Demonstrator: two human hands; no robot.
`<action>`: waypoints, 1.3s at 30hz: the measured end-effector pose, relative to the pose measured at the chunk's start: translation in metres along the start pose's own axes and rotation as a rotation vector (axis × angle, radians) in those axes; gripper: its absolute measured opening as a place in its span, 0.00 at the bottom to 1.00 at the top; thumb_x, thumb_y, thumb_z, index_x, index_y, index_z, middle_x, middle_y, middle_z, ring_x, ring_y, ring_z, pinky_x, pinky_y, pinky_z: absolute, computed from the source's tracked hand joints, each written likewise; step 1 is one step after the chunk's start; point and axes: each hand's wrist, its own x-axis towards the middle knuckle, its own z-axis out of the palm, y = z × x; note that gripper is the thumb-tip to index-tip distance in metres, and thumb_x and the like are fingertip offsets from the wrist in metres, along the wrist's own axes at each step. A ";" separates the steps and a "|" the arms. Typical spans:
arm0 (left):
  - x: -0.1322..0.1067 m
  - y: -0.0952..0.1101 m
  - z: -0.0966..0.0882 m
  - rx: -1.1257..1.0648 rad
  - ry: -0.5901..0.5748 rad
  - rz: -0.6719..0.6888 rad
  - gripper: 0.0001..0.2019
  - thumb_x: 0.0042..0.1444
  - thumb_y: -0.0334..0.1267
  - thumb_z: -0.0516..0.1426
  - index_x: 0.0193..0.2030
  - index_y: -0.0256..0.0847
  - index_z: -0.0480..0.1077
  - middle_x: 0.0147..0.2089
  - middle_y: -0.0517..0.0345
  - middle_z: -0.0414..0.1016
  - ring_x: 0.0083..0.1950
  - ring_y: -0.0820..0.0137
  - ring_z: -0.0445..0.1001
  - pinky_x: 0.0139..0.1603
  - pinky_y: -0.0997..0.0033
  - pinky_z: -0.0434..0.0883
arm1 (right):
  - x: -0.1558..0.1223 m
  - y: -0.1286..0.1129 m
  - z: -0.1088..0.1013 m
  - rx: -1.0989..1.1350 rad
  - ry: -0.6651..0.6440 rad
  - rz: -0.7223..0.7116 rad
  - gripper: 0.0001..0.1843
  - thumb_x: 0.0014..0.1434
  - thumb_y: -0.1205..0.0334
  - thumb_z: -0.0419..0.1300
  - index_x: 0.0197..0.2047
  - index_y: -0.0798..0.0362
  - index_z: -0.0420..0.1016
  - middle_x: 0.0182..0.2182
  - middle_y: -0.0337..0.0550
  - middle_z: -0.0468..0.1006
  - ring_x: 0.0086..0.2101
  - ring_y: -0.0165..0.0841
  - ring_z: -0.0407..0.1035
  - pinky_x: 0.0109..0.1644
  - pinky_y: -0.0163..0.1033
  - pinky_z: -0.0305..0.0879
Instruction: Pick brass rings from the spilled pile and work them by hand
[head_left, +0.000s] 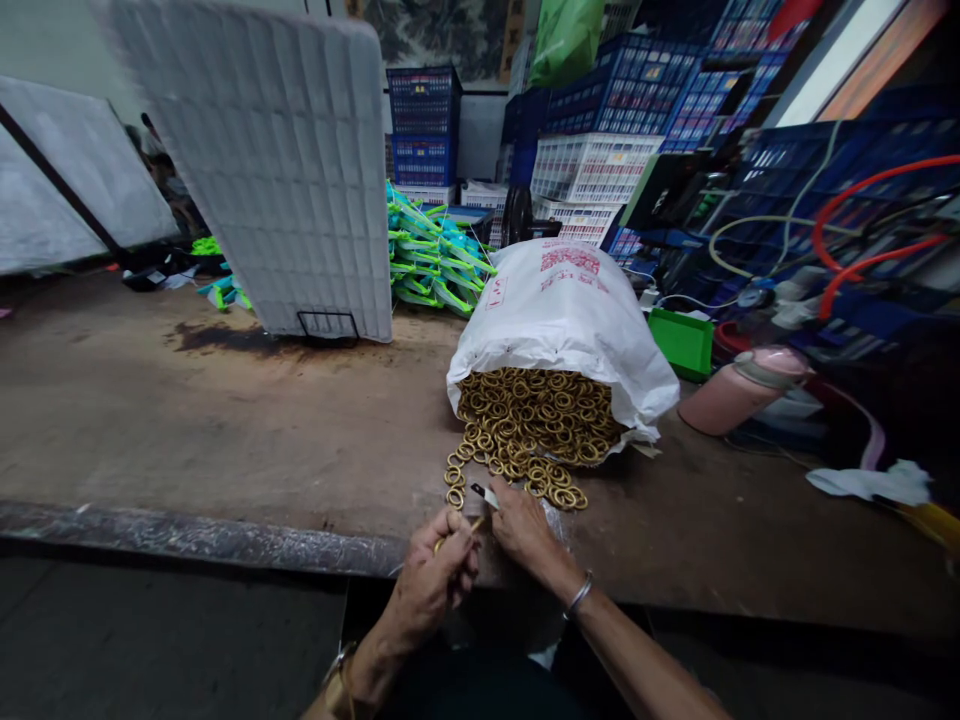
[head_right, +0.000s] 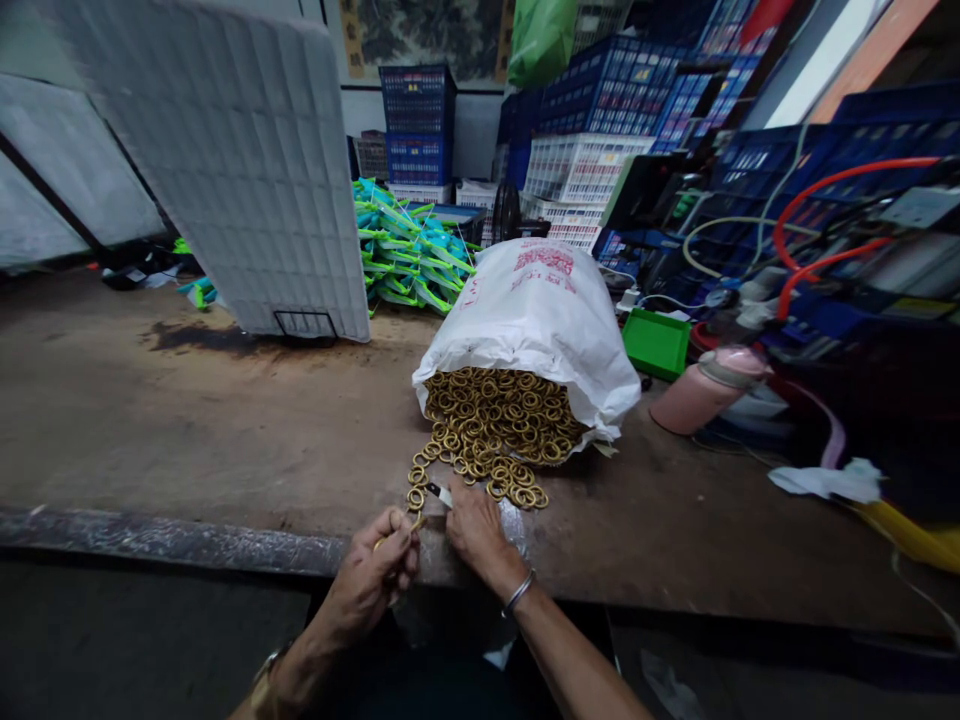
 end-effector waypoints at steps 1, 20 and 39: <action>0.001 0.000 -0.002 -0.082 0.014 -0.018 0.15 0.49 0.49 0.56 0.28 0.39 0.59 0.21 0.66 0.63 0.16 0.82 0.57 0.14 0.84 0.50 | 0.004 -0.001 0.003 0.008 0.027 -0.001 0.13 0.50 0.74 0.47 0.37 0.54 0.66 0.26 0.42 0.73 0.26 0.30 0.65 0.28 0.34 0.47; 0.020 -0.001 -0.047 -0.586 0.225 -0.133 0.09 0.39 0.34 0.64 0.26 0.34 0.69 0.29 0.54 0.71 0.27 0.74 0.69 0.16 0.83 0.57 | 0.040 -0.026 0.006 0.113 0.191 0.007 0.06 0.53 0.69 0.49 0.34 0.52 0.64 0.32 0.41 0.74 0.32 0.31 0.67 0.31 0.34 0.49; 0.062 -0.019 -0.006 0.139 0.099 0.016 0.18 0.45 0.53 0.57 0.30 0.38 0.66 0.16 0.69 0.58 0.15 0.82 0.53 0.13 0.83 0.50 | 0.006 -0.004 -0.026 0.529 0.203 -0.260 0.08 0.53 0.70 0.50 0.33 0.51 0.68 0.31 0.38 0.72 0.34 0.29 0.64 0.38 0.33 0.57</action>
